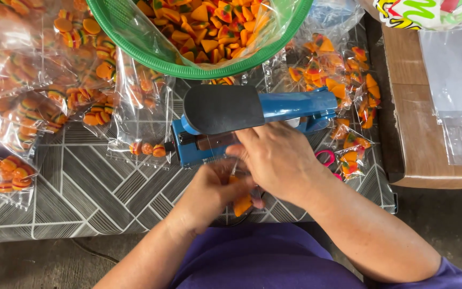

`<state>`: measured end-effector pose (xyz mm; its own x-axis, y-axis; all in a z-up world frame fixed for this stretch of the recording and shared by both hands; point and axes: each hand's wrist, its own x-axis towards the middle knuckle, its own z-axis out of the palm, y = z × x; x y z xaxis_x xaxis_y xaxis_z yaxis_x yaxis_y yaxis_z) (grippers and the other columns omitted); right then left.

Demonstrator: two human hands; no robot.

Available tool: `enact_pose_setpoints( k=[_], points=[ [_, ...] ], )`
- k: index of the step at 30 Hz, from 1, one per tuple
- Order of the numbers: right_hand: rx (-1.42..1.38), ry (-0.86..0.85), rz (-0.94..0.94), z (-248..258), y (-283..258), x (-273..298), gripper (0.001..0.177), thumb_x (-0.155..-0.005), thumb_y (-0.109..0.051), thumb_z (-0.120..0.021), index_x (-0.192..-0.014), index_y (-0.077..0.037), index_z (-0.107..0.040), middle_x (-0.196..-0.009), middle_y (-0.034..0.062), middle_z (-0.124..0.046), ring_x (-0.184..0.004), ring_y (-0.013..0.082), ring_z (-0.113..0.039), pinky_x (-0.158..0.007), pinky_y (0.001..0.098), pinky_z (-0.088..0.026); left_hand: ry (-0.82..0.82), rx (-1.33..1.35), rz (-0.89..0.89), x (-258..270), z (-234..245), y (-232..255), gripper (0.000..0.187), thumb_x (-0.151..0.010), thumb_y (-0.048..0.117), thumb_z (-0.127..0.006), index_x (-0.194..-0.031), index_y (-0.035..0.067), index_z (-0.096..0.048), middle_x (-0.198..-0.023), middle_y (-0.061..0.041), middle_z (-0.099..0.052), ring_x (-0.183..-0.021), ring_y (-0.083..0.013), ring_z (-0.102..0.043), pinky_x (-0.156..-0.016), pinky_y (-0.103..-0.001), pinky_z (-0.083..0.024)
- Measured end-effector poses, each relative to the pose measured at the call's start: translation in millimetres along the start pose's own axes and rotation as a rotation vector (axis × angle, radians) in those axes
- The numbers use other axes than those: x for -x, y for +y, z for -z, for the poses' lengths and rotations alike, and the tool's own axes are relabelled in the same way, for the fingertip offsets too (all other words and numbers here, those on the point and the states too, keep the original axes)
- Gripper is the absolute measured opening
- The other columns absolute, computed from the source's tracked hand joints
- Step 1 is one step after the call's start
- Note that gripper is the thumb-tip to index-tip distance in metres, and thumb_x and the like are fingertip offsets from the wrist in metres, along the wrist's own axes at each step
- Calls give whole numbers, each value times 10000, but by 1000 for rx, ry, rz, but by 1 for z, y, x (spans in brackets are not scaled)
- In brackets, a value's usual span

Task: Sealing small plastic bags filled with snacks using a manual heat sealer at a packaging station.

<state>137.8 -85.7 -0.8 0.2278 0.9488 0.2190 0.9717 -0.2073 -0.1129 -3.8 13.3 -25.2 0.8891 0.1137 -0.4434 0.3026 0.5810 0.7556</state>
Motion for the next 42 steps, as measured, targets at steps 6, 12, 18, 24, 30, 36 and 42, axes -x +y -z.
enact_pose_setpoints(
  k=[6,12,18,24,30,36,42],
  points=[
    [138,124,-53,-7,-2,-2,199,-1050,-264,-697,-978,-100,-609,-656,62,-573,-566,319,-608,-529,424,-507,48,193,114,18,-4,-13,210,-926,-40,-662,-1118,-59,-579,-1097,-305,-782,-839,-364,-800,-701,-331,-658],
    [-226,387,243,66,-37,28,145,-957,-31,-711,-1074,52,-719,-1112,189,-752,-941,281,-790,-885,396,-669,16,-5,-55,7,4,9,221,-910,143,-727,-1014,-44,-673,-861,-201,-767,-760,-281,-789,-648,-310,-665],
    [-192,585,52,79,13,28,258,-1077,50,-533,-935,167,-714,-866,271,-748,-743,320,-748,-612,341,-557,36,81,66,-6,-11,23,250,-925,87,-690,-1124,-43,-616,-972,-274,-776,-674,-341,-777,-551,-298,-631],
    [-455,-90,-487,81,70,-40,488,-1101,-416,-422,-1064,-101,-794,-1042,65,-799,-1036,173,-751,-877,328,-504,100,103,75,-7,-21,33,233,-921,120,-701,-1084,-39,-651,-964,-298,-784,-657,-329,-772,-516,-279,-613],
    [-460,-470,-613,79,54,-76,622,-987,-582,-354,-1141,-167,-790,-1174,-22,-794,-1133,148,-726,-922,364,-512,150,80,84,-15,-23,30,220,-950,129,-680,-1088,-42,-663,-950,-277,-775,-643,-308,-765,-517,-292,-621],
    [-424,-440,-581,65,56,-74,582,-1015,-573,-377,-1042,-162,-789,-1075,14,-795,-1031,213,-730,-818,393,-500,142,97,33,-20,-23,24,196,-955,117,-677,-1061,-48,-667,-941,-287,-770,-642,-316,-770,-514,-291,-619],
    [-351,-460,-577,61,55,-75,569,-1030,-575,-383,-1043,-179,-792,-1021,44,-788,-1003,289,-713,-836,448,-479,115,130,2,-18,-23,27,154,-955,108,-672,-1014,-33,-665,-921,-278,-769,-675,-336,-782,-525,-291,-620]
  ],
)
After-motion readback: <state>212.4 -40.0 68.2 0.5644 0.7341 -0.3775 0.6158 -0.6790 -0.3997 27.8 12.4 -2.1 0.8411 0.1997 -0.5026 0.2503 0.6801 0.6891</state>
